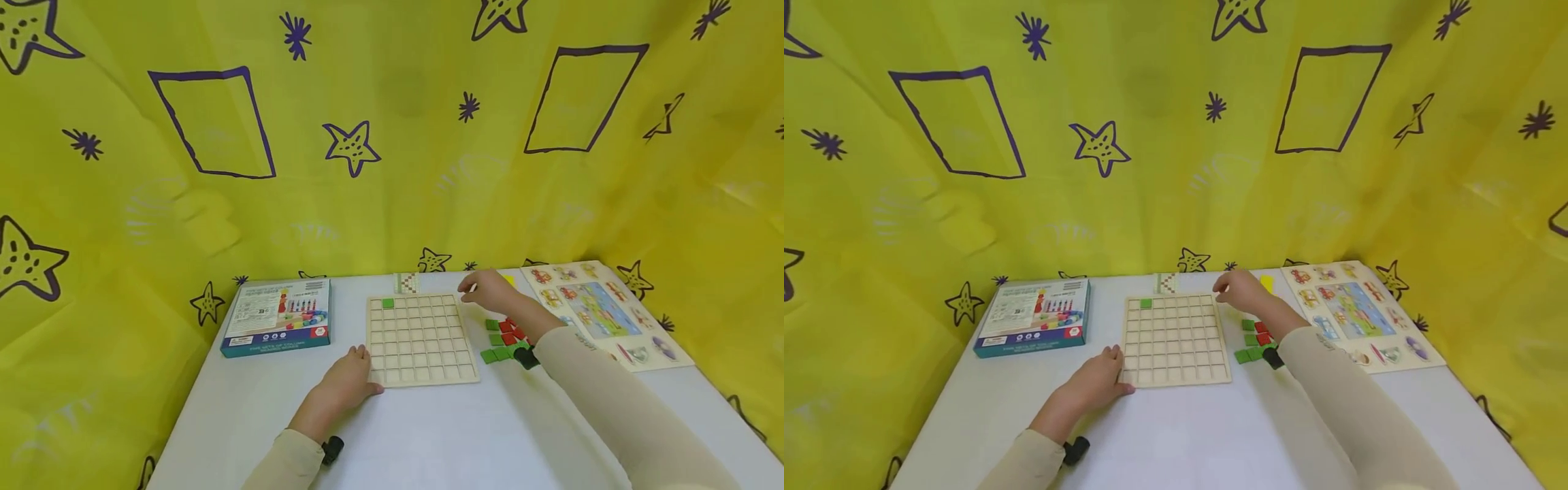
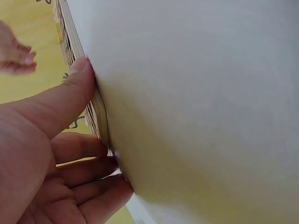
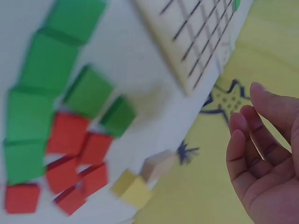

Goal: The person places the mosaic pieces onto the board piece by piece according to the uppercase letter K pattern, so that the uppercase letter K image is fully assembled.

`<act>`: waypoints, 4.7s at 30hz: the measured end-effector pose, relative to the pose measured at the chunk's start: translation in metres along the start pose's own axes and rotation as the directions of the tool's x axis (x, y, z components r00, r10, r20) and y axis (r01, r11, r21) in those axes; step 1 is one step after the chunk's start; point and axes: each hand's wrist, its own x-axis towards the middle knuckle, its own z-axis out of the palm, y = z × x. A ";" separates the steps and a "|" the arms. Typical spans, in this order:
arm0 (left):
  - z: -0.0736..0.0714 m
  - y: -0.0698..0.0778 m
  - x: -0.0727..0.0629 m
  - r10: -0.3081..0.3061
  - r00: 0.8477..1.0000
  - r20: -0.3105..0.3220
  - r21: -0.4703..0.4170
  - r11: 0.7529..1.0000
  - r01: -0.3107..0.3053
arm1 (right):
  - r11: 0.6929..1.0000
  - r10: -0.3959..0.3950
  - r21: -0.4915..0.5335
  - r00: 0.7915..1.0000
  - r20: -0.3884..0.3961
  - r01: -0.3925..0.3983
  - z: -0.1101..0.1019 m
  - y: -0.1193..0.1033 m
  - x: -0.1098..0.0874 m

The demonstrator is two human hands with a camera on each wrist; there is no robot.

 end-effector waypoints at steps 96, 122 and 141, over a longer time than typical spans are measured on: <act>-0.002 0.000 0.002 0.012 1.000 -0.012 -0.038 0.999 -0.013 | 0.988 -0.124 0.108 0.984 0.129 0.111 0.065 -0.075 0.082; -0.002 -0.001 -0.003 0.020 1.000 -0.015 -0.018 1.000 -0.020 | 0.991 -0.120 0.074 0.987 0.111 0.112 0.104 -0.076 0.089; 0.001 -0.002 0.002 -0.002 1.000 -0.007 -0.036 0.999 0.001 | 0.982 -0.064 0.183 0.995 0.079 0.048 0.108 -0.069 0.084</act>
